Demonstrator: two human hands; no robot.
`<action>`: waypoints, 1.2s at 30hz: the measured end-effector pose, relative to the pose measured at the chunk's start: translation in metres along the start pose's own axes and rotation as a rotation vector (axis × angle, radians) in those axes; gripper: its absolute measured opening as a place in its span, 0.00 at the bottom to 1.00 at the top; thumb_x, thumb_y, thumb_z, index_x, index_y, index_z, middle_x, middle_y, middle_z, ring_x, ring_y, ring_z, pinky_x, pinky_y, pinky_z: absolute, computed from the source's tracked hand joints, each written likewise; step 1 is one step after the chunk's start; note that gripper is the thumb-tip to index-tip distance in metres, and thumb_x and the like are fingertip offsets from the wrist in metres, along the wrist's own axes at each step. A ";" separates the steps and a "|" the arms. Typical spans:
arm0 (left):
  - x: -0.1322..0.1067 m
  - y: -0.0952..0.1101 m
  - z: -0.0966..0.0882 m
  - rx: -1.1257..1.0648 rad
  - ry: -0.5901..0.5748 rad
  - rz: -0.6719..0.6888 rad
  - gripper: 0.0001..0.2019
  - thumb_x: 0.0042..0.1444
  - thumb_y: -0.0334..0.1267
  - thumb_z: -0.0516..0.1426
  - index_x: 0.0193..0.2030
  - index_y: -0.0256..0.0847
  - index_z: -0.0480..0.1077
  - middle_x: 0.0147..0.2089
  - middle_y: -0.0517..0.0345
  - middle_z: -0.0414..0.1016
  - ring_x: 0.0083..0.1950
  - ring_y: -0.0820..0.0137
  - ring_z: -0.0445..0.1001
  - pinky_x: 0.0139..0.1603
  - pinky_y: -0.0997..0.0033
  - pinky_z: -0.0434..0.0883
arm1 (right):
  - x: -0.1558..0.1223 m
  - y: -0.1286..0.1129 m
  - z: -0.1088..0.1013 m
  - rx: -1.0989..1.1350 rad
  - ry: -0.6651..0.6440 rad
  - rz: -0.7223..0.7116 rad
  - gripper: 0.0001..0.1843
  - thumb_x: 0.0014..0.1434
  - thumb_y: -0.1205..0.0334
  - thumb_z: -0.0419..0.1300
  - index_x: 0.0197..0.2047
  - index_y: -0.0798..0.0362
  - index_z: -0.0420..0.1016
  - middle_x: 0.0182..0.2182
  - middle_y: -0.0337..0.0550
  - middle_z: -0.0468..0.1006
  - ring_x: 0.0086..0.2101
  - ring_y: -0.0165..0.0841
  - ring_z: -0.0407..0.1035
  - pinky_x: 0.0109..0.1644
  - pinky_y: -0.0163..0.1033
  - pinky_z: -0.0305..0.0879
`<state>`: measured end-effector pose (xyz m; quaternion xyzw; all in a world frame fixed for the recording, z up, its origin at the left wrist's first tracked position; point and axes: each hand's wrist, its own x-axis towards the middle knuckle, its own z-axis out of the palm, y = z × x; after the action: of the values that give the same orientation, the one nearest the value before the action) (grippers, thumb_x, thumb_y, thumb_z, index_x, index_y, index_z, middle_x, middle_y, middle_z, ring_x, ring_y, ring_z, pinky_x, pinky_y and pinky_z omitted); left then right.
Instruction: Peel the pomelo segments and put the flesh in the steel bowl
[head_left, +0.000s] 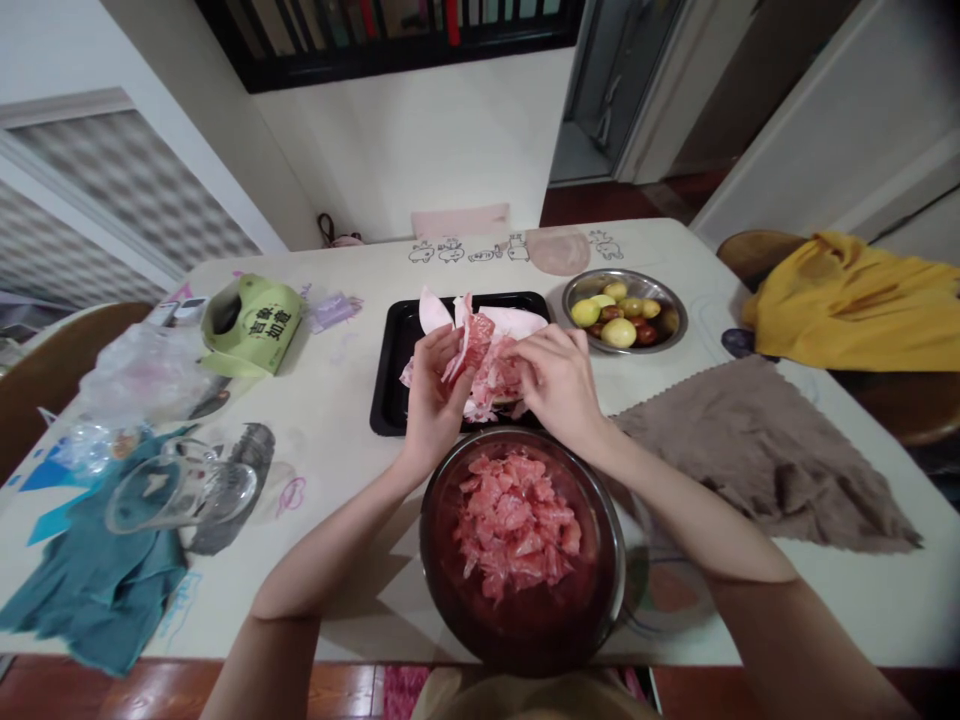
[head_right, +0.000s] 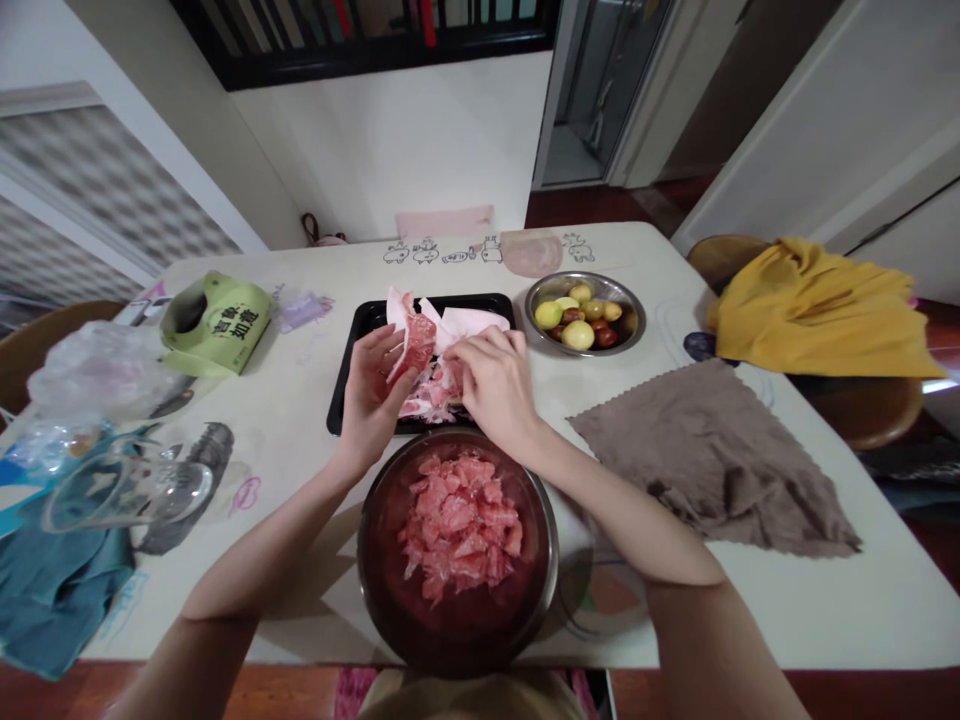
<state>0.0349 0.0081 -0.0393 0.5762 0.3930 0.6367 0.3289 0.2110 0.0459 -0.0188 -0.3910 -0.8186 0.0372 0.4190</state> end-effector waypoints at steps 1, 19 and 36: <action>0.000 0.000 0.001 -0.009 -0.002 -0.008 0.23 0.64 0.36 0.63 0.63 0.49 0.63 0.64 0.49 0.69 0.69 0.60 0.70 0.74 0.49 0.67 | -0.001 -0.001 0.001 0.010 0.022 -0.014 0.13 0.64 0.75 0.58 0.41 0.48 0.78 0.38 0.34 0.85 0.41 0.37 0.72 0.49 0.47 0.56; -0.025 -0.002 0.017 0.208 -0.080 0.051 0.24 0.70 0.35 0.54 0.71 0.50 0.57 0.70 0.47 0.64 0.72 0.60 0.65 0.76 0.50 0.64 | -0.011 -0.023 0.009 0.061 0.180 -0.034 0.01 0.64 0.62 0.67 0.39 0.46 0.80 0.36 0.34 0.83 0.41 0.36 0.72 0.50 0.48 0.59; -0.026 0.010 0.017 0.239 -0.115 0.047 0.26 0.72 0.32 0.51 0.74 0.54 0.59 0.75 0.56 0.64 0.75 0.62 0.64 0.79 0.49 0.61 | -0.011 -0.024 0.006 0.027 0.267 -0.021 0.04 0.63 0.64 0.65 0.35 0.47 0.77 0.35 0.37 0.82 0.40 0.37 0.72 0.49 0.48 0.59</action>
<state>0.0556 -0.0171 -0.0420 0.6560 0.4329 0.5587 0.2649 0.1958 0.0231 -0.0205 -0.3783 -0.7591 -0.0086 0.5297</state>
